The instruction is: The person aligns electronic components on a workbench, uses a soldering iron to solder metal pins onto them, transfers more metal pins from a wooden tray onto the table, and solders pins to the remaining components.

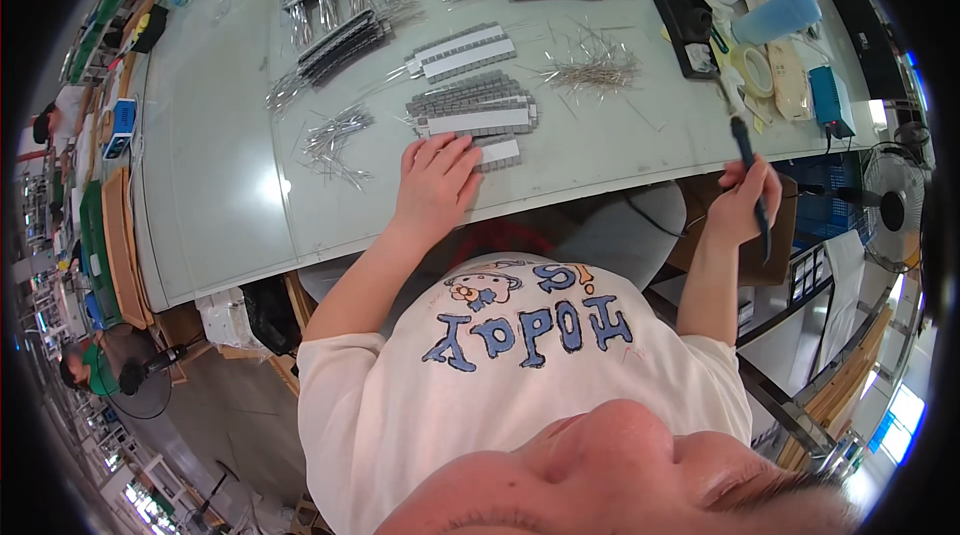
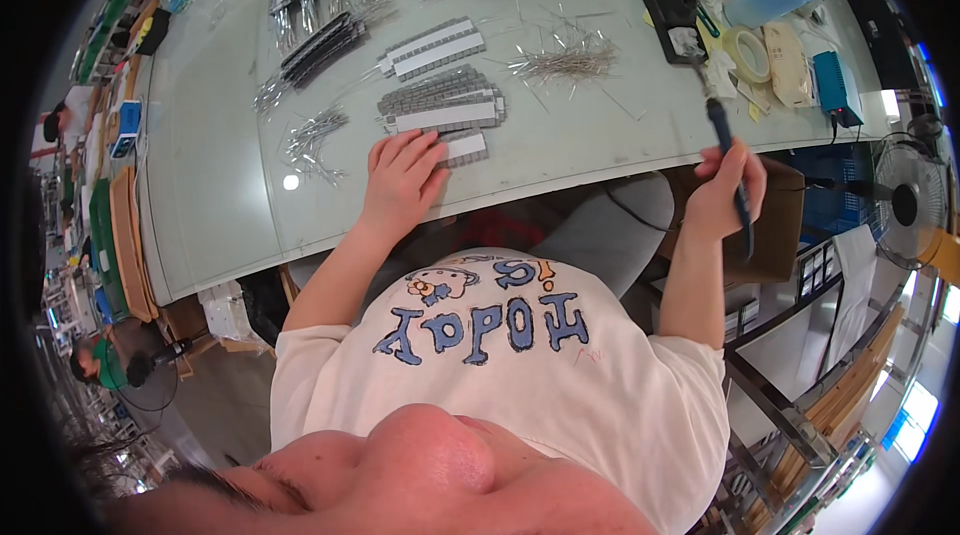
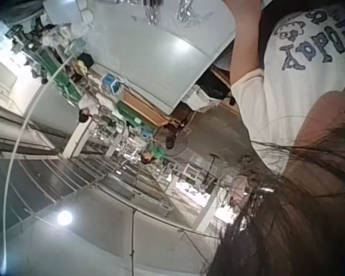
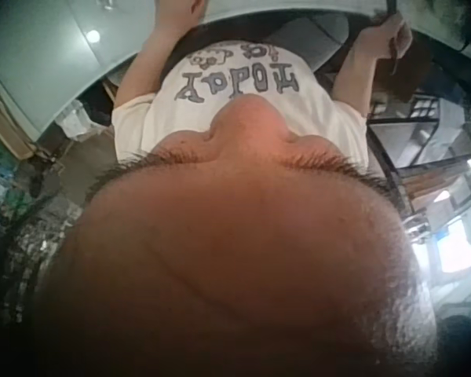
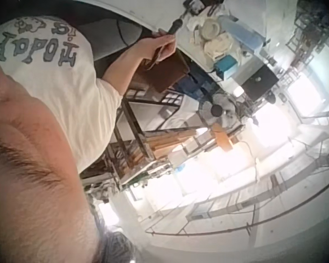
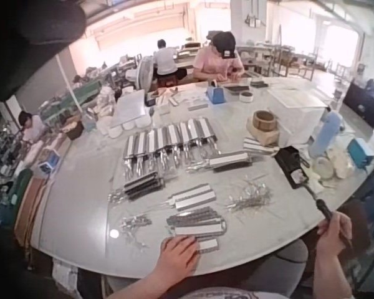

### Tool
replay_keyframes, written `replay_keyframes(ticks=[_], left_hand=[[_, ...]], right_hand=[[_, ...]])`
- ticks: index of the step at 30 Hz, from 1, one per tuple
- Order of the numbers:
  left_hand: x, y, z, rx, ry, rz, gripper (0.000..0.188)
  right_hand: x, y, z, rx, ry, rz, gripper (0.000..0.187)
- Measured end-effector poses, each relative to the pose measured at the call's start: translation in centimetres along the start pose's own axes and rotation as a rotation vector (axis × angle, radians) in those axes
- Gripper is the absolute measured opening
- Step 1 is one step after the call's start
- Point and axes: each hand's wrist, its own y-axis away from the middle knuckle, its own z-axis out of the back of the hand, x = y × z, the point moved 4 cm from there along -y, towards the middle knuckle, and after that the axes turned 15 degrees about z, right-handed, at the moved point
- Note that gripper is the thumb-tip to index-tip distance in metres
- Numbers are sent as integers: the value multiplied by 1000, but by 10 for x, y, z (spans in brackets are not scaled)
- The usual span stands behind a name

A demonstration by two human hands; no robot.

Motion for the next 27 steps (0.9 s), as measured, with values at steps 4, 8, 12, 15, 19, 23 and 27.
replay_keyframes(ticks=[4,8,12,15,19,23,27], left_hand=[[-29,-2,-10,24,86,-18,44],[-80,-38,-59,109,84,-83,59],[-87,-49,-90,81,-32,-97,68],[-84,-38,-84,93,-95,-157,70],[-62,-19,-61,254,1,-276,65],[-43,-13,-27,244,49,-347,54],[-46,-8,-28,145,11,-180,48]], right_hand=[[3,41,1,114,-61,14,13],[2,58,-10,172,-98,-35,14],[3,59,-12,144,-137,13,15],[1,59,4,176,-144,103,16],[0,68,8,233,-14,-54,19],[11,73,-3,254,-161,-29,30],[21,77,-16,391,-243,68,51]])
